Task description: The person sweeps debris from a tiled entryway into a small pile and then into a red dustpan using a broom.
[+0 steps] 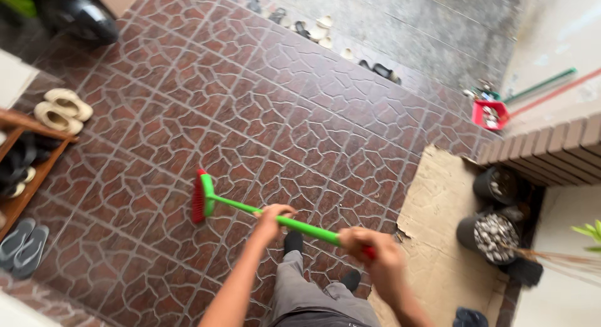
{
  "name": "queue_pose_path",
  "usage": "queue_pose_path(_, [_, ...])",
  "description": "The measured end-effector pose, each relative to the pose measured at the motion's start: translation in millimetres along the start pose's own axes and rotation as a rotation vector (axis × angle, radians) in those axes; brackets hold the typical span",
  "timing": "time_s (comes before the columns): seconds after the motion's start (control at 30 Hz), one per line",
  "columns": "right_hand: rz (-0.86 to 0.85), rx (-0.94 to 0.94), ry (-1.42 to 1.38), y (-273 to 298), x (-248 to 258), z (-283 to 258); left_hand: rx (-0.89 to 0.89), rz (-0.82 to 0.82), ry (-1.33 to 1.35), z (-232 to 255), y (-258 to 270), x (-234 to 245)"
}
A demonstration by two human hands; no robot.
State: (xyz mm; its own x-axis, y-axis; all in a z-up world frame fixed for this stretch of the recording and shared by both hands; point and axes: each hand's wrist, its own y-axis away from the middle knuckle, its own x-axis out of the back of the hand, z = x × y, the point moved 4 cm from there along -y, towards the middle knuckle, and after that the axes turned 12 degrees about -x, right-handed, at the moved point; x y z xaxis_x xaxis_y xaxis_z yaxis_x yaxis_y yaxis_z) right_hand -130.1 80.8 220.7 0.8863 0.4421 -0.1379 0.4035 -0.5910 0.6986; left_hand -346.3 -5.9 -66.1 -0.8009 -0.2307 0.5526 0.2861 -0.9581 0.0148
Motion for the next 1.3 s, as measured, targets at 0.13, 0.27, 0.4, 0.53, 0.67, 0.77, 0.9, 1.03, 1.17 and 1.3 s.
queue_pose_path(0.13, [-0.123, 0.388, 0.088, 51, 17, -64, -0.128, -0.074, 0.154, 82, -48, -34])
queue_pose_path(0.27, [-0.055, 0.465, 0.206, 98, 20, -102, -0.257, -0.12, 0.216, 150, -82, -55])
queue_pose_path(0.4, [0.048, 0.444, 0.397, 116, 23, -102, -0.328, -0.147, 0.28, 195, -96, -60])
queue_pose_path(0.53, [-0.075, 0.524, 0.213, 129, 50, -105, -0.36, -0.171, 0.352, 236, -99, -38])
queue_pose_path(0.67, [-0.29, 0.878, 0.176, 146, 86, -129, -0.468, -0.205, 0.284, 269, -95, -2])
queue_pose_path(0.77, [-0.308, 0.774, -0.182, 136, 103, -118, -0.409, -0.261, 0.273, 260, -96, 21])
queue_pose_path(0.9, [-0.201, 0.752, -0.372, 50, 93, -84, -0.224, -0.203, 0.199, 178, -114, 41])
queue_pose_path(1.03, [-0.109, 0.447, -0.403, -39, 30, -33, -0.17, -0.209, -0.059, 53, -130, 49])
queue_pose_path(1.17, [-0.037, 0.336, -0.281, -69, -12, -4, -0.077, -0.227, -0.226, -29, -140, 33])
queue_pose_path(1.3, [0.321, 0.122, -0.181, -39, 30, -10, -0.202, -0.393, -0.21, 2, -164, -20])
